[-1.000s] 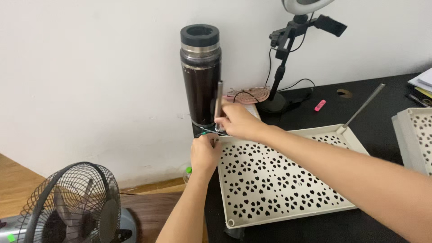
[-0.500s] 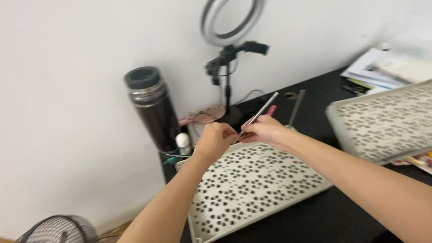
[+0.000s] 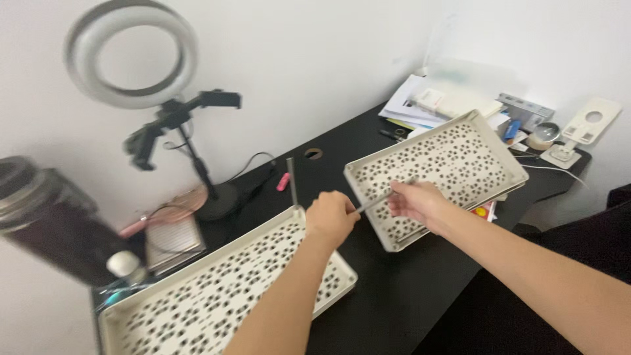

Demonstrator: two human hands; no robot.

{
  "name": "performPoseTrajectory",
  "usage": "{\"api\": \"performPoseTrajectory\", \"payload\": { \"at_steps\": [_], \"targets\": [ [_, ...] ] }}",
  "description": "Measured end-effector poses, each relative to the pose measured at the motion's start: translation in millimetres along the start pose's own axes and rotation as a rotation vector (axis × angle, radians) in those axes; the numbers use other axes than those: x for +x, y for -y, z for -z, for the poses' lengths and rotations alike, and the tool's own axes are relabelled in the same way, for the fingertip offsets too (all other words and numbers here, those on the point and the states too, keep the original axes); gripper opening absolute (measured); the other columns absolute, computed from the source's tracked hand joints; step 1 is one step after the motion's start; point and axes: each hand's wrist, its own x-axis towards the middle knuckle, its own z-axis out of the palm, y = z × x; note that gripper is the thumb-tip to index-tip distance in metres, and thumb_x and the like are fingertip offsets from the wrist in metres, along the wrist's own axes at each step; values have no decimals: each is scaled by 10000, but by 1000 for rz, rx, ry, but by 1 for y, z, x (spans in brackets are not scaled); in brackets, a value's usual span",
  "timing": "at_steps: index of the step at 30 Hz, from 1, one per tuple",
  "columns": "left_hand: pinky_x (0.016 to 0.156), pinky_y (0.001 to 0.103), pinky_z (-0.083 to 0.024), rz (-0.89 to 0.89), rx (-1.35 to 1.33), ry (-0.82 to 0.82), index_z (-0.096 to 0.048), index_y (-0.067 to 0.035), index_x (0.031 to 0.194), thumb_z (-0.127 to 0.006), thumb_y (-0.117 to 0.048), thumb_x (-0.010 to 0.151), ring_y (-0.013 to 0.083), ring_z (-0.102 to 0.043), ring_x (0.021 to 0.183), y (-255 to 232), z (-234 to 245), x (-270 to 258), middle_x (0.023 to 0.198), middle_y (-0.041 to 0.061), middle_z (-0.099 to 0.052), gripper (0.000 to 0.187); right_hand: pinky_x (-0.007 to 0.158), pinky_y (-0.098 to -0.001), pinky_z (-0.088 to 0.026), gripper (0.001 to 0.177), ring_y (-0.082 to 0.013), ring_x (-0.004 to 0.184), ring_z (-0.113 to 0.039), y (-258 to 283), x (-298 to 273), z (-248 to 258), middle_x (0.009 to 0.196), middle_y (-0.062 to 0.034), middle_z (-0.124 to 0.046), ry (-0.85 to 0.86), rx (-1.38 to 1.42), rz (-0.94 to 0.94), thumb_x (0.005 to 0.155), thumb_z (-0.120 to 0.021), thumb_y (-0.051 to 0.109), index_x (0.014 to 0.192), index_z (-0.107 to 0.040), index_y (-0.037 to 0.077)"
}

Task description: The person assembles two perforated white trays by inserting metal rods and attaching black plastic clips. They repeatedly insert, remove, and reposition the rods and clips while aligning the trays on a black desk.

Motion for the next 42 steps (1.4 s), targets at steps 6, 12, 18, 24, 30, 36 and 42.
{"api": "performPoseTrajectory", "payload": {
  "at_steps": [6,12,18,24,30,36,42],
  "targets": [
    [811,403,-594,-18,67,53,-799,-65,916,-767,-125,845,313,-743,912,-23,-83,58,916,133,-756,98,840,-382,-633,339,-302,884,-738,-37,71,76,992,-205,-697,-156,-36,-15,984,-665,209,1080,-618,-113],
    [757,395,-596,-131,420,-55,-766,-94,869,-772,-34,793,309,-746,888,-16,-129,92,915,136,-734,97,768,-346,-625,307,-291,856,-805,-48,109,77,994,-219,-766,-187,-124,-62,919,-693,152,1106,-649,-87],
    [806,311,-485,-251,801,185,-753,-176,952,-847,-158,715,243,-693,989,-36,-130,96,941,51,-735,256,643,-361,-647,371,-306,765,-779,-31,106,61,944,-223,-773,-309,-377,-3,919,-743,249,1041,-728,-101],
    [823,358,-561,-263,666,47,-673,-40,1059,-811,-132,746,275,-697,967,-34,-115,95,1055,151,-683,353,561,-411,-596,455,-313,665,-713,-25,94,49,876,-175,-674,-540,-552,145,874,-815,298,1058,-581,-46],
    [847,459,-525,-252,381,-376,-631,15,1053,-678,-56,835,350,-646,984,12,-67,96,1023,192,-666,234,714,-392,-523,278,-273,766,-692,7,89,12,827,-130,-711,-432,-748,661,935,-733,260,988,-608,18],
    [803,458,-513,-253,355,-663,-577,-14,927,-684,-39,698,378,-616,972,73,-1,56,1080,238,-635,254,731,-370,-559,325,-255,785,-715,28,65,-103,877,-125,-715,-51,-697,959,894,-726,231,1111,-614,15],
    [902,465,-491,-16,108,-460,-540,-64,921,-685,-75,837,338,-600,1041,103,15,21,1008,143,-633,167,846,-410,-538,482,-292,1003,-670,13,43,-183,1133,-167,-674,47,-751,974,871,-767,188,1272,-566,13]
  ]
}}
